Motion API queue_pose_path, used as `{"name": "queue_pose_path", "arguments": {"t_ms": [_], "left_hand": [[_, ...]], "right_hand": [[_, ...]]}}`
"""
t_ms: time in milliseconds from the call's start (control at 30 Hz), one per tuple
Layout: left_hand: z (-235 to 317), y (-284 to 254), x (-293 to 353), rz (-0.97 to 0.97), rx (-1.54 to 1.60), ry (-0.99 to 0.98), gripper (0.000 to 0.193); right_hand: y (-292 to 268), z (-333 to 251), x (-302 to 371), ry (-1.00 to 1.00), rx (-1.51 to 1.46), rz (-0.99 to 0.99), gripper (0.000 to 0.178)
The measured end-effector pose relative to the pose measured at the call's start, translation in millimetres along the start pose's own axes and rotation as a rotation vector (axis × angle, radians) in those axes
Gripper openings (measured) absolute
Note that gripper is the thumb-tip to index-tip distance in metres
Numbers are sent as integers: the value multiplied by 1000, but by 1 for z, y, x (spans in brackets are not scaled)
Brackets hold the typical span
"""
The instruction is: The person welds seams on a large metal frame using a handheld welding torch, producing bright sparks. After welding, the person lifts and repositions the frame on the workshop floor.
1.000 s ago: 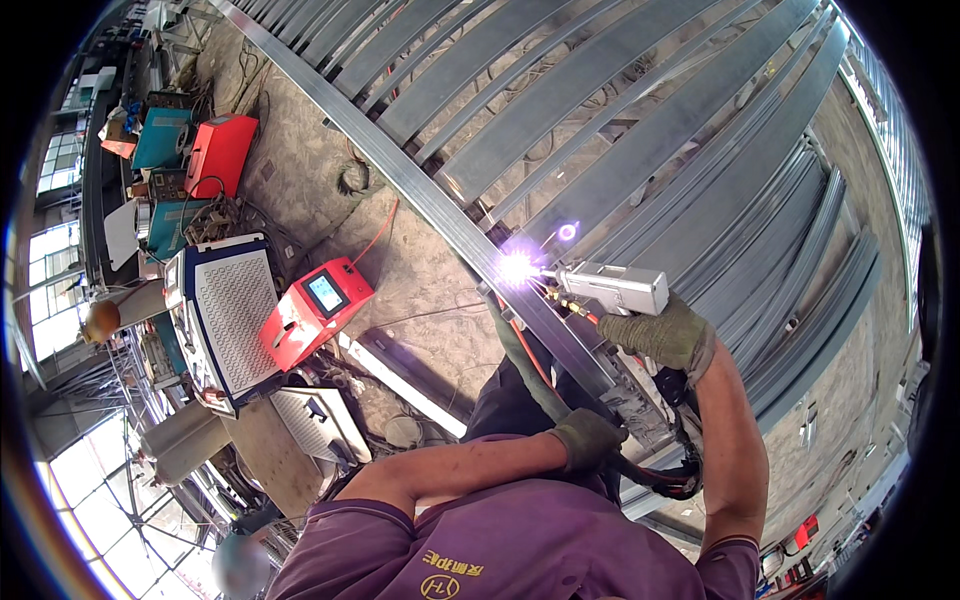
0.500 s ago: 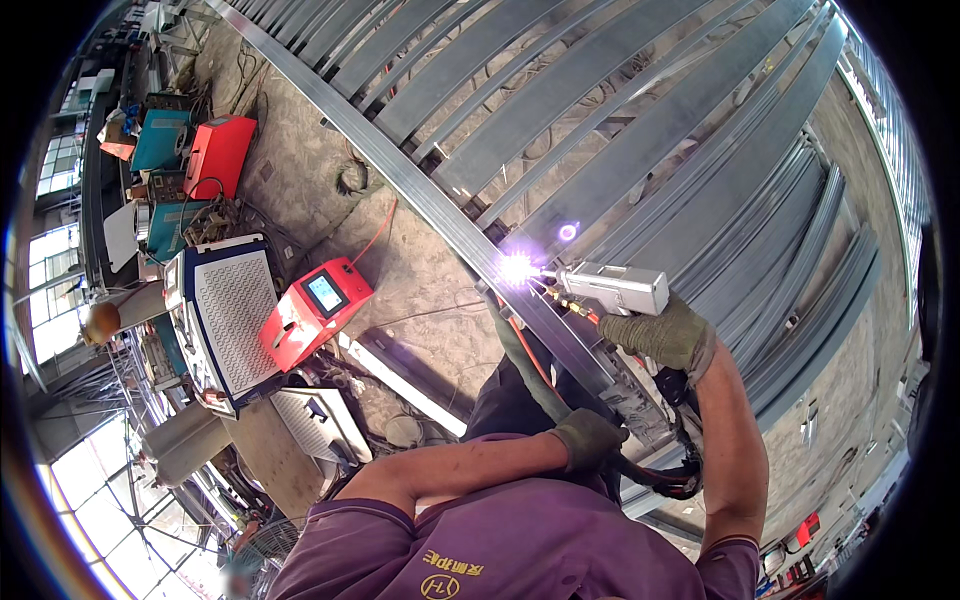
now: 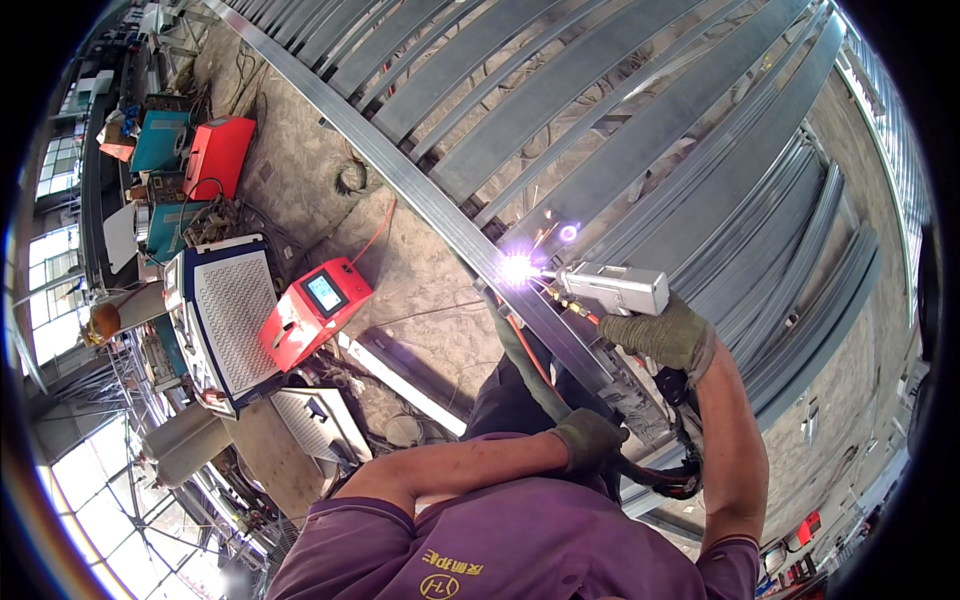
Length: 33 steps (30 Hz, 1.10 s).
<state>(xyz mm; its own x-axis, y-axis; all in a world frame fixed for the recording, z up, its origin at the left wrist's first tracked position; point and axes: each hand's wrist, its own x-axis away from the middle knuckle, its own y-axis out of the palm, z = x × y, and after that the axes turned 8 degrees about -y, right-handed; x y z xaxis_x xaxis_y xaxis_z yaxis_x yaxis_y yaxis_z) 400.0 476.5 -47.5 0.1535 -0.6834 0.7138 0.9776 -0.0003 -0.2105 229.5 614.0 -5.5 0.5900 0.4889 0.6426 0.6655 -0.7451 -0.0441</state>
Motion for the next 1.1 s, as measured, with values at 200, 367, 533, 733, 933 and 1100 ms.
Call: {"name": "queue_pose_path", "arguments": {"t_ms": [200,367,533,733,933,1100], "left_hand": [[2,1,0,3,-4,-2,38],[2,10,-3,35,-37,10,24],[5,0,1,-9,-62,3,23],[4,7,-2,6,-55,13,25],[6,5,-2,-19,-54,22,28],[6,8,-3,-25,-55,27,36]], "right_hand": [[2,8,3,-16,-71,24,64],[1,2,3,47,-75,-5,61],[2,6,6,-14,-81,27,59],[1,5,7,-9,-89,13,57],[2,7,11,-57,-96,29,61],[1,4,12,-49,-81,20,62]]}}
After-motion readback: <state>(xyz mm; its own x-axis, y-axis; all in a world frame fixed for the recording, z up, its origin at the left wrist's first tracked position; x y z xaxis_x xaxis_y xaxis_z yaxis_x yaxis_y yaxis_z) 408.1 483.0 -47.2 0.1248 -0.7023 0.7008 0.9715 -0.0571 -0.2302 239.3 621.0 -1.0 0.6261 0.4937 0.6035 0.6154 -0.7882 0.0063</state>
